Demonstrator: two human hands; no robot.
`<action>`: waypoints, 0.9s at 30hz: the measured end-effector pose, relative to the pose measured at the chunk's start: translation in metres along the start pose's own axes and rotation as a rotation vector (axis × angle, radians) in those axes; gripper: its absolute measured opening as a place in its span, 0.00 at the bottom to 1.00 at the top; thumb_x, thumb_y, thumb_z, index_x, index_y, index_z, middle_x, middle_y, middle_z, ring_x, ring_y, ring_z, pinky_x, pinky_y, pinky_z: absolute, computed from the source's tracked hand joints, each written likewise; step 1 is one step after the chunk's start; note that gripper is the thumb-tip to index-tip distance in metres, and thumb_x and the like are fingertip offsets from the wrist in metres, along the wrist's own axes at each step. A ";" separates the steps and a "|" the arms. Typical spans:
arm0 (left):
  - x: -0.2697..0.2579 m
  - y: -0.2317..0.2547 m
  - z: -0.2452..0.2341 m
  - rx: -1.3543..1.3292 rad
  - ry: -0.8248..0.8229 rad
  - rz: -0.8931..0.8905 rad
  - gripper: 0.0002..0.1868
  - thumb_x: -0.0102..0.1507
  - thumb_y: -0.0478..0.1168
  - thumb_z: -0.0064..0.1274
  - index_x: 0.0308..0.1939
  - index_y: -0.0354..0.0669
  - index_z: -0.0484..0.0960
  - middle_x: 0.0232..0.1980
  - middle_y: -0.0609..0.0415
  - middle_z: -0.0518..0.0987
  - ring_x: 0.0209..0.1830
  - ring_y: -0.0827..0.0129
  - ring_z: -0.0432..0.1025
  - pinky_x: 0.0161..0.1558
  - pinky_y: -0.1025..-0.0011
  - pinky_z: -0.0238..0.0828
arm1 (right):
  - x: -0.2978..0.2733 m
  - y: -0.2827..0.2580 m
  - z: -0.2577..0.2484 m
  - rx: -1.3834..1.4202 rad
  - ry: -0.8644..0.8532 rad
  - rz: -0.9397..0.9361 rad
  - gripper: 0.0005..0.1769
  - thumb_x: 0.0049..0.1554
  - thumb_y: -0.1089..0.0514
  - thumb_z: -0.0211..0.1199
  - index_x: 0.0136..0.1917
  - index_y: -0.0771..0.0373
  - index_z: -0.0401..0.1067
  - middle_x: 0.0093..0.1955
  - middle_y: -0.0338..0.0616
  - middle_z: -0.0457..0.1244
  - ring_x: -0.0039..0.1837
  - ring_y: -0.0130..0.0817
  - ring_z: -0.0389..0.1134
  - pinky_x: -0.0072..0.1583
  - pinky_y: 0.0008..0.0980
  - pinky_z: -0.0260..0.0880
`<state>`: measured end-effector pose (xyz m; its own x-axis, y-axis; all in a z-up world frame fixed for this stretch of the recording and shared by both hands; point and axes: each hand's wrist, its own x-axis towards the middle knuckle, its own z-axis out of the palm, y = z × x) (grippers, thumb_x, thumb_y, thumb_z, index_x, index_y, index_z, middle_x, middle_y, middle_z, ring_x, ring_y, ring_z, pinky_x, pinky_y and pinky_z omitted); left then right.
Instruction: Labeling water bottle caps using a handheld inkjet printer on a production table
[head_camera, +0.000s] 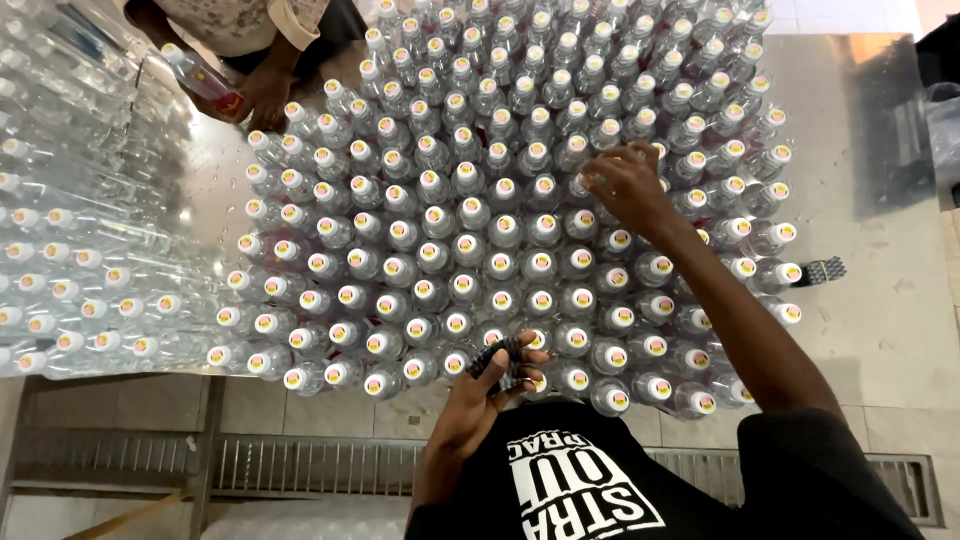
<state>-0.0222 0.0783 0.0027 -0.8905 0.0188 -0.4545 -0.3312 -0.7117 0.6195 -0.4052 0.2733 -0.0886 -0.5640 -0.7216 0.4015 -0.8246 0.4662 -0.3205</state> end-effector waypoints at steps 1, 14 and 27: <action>-0.002 0.000 0.000 0.011 -0.002 -0.001 0.37 0.69 0.55 0.53 0.74 0.30 0.75 0.59 0.42 0.85 0.52 0.61 0.79 0.57 0.63 0.77 | -0.005 0.006 0.000 -0.041 0.013 -0.020 0.12 0.65 0.53 0.76 0.61 0.54 0.82 0.58 0.48 0.75 0.67 0.47 0.72 0.77 0.52 0.43; 0.019 -0.004 -0.003 -0.017 -0.083 -0.026 0.35 0.70 0.52 0.54 0.74 0.30 0.74 0.60 0.38 0.84 0.53 0.61 0.79 0.54 0.65 0.76 | 0.005 -0.047 -0.040 -0.061 -0.256 0.052 0.21 0.61 0.57 0.73 0.65 0.58 0.72 0.72 0.49 0.67 0.82 0.50 0.60 0.82 0.55 0.33; 0.038 -0.017 0.004 0.023 -0.258 -0.074 0.29 0.77 0.50 0.50 0.74 0.31 0.75 0.61 0.38 0.84 0.57 0.55 0.82 0.59 0.60 0.84 | -0.055 -0.204 -0.094 0.968 -0.264 0.205 0.15 0.49 0.58 0.85 0.48 0.55 0.82 0.39 0.34 0.74 0.47 0.32 0.78 0.59 0.36 0.74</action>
<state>-0.0516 0.0942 -0.0225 -0.9128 0.2507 -0.3223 -0.4025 -0.6854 0.6068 -0.2098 0.2662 0.0355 -0.5663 -0.8185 0.0966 -0.2578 0.0646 -0.9640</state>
